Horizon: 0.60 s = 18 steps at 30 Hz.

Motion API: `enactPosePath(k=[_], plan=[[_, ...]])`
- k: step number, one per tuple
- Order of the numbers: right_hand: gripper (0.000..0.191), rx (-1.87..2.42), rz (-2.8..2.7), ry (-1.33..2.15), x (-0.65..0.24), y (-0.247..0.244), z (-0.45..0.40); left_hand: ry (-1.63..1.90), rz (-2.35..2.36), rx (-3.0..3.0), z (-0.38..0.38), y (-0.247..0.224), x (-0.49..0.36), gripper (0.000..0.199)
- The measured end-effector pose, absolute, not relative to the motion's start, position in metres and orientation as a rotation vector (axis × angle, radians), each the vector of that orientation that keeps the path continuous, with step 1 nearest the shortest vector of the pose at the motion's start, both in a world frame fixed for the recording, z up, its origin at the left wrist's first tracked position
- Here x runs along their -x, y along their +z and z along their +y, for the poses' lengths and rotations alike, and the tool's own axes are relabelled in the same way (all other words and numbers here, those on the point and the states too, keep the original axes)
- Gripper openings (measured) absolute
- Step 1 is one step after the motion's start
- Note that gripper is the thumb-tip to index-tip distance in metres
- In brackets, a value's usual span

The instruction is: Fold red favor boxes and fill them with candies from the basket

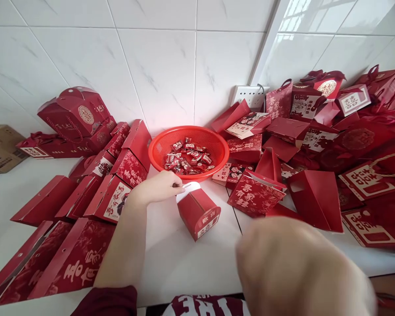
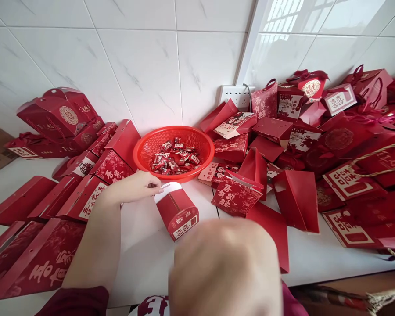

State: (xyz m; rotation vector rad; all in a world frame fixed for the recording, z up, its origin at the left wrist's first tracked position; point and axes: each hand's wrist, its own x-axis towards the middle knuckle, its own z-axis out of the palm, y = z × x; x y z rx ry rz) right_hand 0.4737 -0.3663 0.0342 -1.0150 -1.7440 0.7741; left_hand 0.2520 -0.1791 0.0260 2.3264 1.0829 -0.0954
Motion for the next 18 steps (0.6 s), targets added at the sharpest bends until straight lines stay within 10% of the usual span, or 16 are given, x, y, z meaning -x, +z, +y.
enactPosePath(k=[18], plan=[[0.014, 1.739, -1.968, 0.807, -0.478, -0.015, -0.3, 0.219, 1.178, -1.957, -0.196, -0.041, -0.263, 0.029]])
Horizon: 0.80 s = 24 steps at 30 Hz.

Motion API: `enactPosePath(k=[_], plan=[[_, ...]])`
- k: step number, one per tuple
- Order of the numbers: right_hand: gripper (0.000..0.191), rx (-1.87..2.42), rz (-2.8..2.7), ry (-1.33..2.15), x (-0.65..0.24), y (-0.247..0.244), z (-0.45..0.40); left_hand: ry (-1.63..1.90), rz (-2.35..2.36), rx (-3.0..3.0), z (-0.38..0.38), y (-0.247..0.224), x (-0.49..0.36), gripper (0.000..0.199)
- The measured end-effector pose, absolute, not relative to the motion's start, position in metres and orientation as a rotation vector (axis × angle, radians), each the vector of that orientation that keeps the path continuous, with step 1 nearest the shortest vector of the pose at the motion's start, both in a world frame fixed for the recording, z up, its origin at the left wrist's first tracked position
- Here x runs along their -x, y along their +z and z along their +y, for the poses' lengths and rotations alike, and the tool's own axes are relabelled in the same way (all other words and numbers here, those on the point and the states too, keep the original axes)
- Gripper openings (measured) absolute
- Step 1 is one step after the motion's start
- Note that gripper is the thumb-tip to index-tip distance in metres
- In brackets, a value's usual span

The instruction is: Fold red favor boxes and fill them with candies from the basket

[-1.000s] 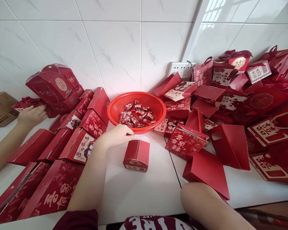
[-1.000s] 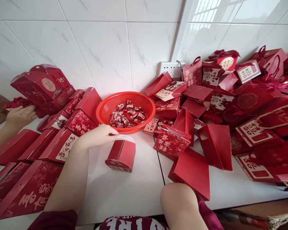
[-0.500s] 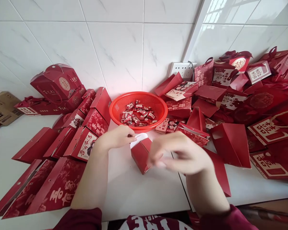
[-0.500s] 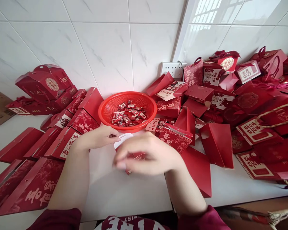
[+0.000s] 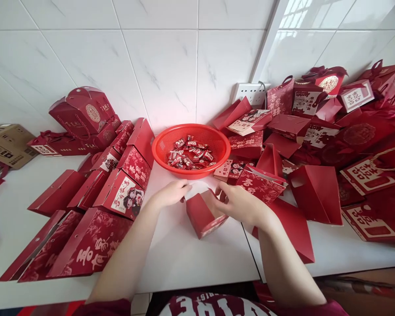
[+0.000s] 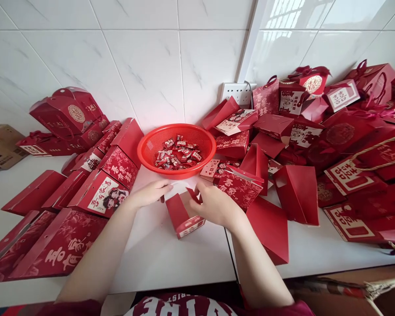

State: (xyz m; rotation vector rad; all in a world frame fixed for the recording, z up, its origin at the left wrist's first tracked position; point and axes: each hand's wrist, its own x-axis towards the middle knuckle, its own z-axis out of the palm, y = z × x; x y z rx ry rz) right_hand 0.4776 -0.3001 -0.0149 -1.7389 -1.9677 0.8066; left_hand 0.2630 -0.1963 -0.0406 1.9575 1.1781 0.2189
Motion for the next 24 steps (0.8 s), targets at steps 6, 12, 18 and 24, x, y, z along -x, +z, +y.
enactPosePath(k=[6, 12, 18, 24], plan=[[0.032, 1.422, -1.557, 1.112, -0.485, -0.04, -0.28, 1.045, 1.269, -1.965, -0.238, -0.073, -0.28, 0.039], [0.023, 1.404, -1.618, 0.982, -0.488, -0.083, -0.268, 1.225, 1.101, -2.284, -0.254, -0.078, -0.276, 0.014], [0.043, 1.535, -1.87, 0.789, -0.481, -0.079, -0.279, 1.373, 0.967, -2.188, -0.254, -0.088, -0.268, 0.015], [0.04, 1.548, -1.903, 0.895, -0.478, -0.078, -0.281, 1.487, 0.736, -2.065, -0.253, -0.099, -0.263, 0.023]])
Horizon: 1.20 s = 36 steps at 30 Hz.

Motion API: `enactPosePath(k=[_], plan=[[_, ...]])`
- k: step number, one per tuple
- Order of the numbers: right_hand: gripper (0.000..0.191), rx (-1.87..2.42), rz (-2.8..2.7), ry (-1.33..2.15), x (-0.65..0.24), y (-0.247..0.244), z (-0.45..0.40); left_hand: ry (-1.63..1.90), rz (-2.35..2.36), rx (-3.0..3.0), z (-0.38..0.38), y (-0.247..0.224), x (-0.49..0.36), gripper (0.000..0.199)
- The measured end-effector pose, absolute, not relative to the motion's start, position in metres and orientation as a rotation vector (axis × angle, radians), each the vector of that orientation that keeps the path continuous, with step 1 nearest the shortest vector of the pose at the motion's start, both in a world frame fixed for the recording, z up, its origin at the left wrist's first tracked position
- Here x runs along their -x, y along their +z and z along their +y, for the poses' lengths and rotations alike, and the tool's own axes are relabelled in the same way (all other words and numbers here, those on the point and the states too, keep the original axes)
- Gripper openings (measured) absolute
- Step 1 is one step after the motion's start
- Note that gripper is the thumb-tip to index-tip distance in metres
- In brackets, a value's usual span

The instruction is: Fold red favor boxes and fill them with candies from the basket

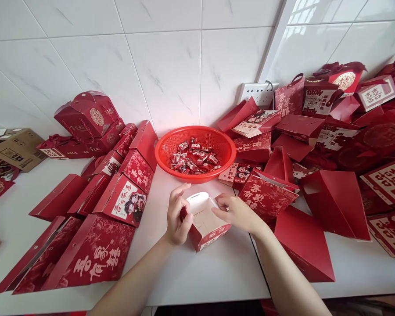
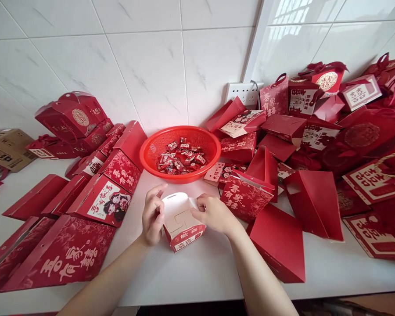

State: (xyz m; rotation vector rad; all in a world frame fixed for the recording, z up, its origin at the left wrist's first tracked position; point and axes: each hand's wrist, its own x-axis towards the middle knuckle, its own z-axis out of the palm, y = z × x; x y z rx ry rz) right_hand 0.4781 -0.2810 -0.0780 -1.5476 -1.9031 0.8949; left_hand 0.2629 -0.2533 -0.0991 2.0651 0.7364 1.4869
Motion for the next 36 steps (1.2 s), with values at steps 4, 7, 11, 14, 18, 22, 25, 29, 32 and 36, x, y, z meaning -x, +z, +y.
enactPosePath(k=[4, 7, 11, 14, 18, 22, 25, 29, 32, 36], plan=[[0.038, 1.499, -1.734, 0.911, -0.476, -0.084, -0.277, 1.552, 0.735, -1.999, -0.252, -0.093, -0.255, 0.036], [0.036, 1.471, -1.638, 0.892, -0.475, -0.085, -0.275, 1.487, 0.754, -2.084, -0.249, -0.083, -0.248, 0.039], [0.032, 1.478, -1.589, 0.869, -0.475, -0.085, -0.274, 1.284, 0.729, -2.222, -0.243, -0.079, -0.244, 0.028], [0.032, 1.516, -1.503, 0.885, -0.477, -0.088, -0.27, 1.216, 0.676, -2.319, -0.236, -0.088, -0.246, 0.022], [0.032, 1.571, -1.375, 0.901, -0.477, -0.096, -0.265, 0.987, 0.647, -2.429, -0.229, -0.1, -0.249, 0.04], [0.032, 1.578, -1.379, 0.926, -0.473, -0.099, -0.266, 0.887, 0.668, -2.361, -0.228, -0.103, -0.25, 0.033], [0.032, 1.536, -1.447, 0.974, -0.47, -0.096, -0.269, 0.947, 0.664, -2.236, -0.227, -0.103, -0.248, 0.028], [0.027, 1.485, -1.533, 0.997, -0.466, -0.088, -0.27, 0.933, 0.718, -2.111, -0.225, -0.107, -0.249, 0.031], [0.025, 1.467, -1.603, 0.973, -0.467, -0.085, -0.271, 0.946, 0.701, -2.076, -0.225, -0.111, -0.25, 0.044], [0.026, 1.461, -1.636, 0.937, -0.468, -0.085, -0.27, 0.972, 0.717, -2.027, -0.224, -0.114, -0.25, 0.058]])
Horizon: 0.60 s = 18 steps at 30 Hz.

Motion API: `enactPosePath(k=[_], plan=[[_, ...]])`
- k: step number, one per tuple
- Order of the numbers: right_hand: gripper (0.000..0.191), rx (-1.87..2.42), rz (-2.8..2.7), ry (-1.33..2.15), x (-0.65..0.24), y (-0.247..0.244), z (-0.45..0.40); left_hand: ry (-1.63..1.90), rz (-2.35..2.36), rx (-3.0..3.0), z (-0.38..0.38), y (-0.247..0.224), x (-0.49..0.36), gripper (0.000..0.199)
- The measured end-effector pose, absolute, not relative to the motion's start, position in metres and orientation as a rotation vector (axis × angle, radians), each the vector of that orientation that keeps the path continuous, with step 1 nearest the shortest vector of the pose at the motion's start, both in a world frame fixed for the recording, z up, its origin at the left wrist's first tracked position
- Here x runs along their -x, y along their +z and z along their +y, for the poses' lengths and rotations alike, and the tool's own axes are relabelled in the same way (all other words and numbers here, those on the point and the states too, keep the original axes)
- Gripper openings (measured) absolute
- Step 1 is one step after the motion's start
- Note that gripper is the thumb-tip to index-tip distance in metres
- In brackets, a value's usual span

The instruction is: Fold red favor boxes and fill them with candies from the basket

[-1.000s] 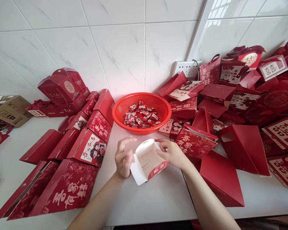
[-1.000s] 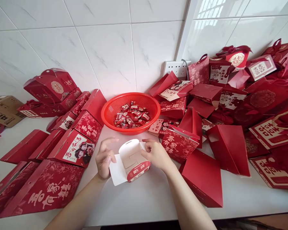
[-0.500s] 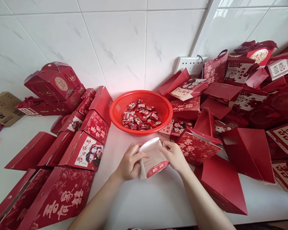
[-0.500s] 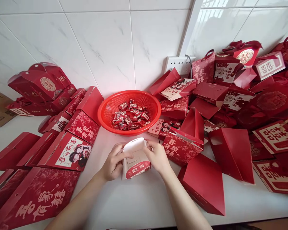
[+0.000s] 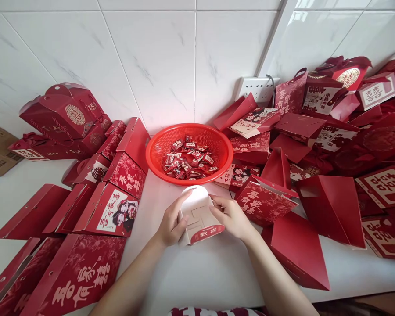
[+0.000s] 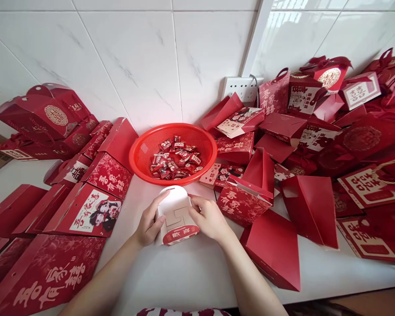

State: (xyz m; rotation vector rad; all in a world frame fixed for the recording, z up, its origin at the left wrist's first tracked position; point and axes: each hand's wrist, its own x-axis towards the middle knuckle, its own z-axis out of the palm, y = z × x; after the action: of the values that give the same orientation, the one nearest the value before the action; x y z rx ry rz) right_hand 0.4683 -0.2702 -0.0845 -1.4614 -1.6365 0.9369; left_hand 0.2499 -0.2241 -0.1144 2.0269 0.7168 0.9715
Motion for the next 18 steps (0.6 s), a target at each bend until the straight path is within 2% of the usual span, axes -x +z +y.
enactPosePath(k=[12, 18], plan=[[0.028, 1.502, -1.594, 0.87, -0.4653, -0.0887, -0.2672, 0.938, 0.793, -1.991, -0.2206, -0.1182, -0.2452, 0.057], [0.029, 1.578, -1.561, 0.831, -0.4583, -0.089, -0.2703, 1.022, 0.907, -1.894, -0.2246, -0.1166, -0.2498, 0.046]])
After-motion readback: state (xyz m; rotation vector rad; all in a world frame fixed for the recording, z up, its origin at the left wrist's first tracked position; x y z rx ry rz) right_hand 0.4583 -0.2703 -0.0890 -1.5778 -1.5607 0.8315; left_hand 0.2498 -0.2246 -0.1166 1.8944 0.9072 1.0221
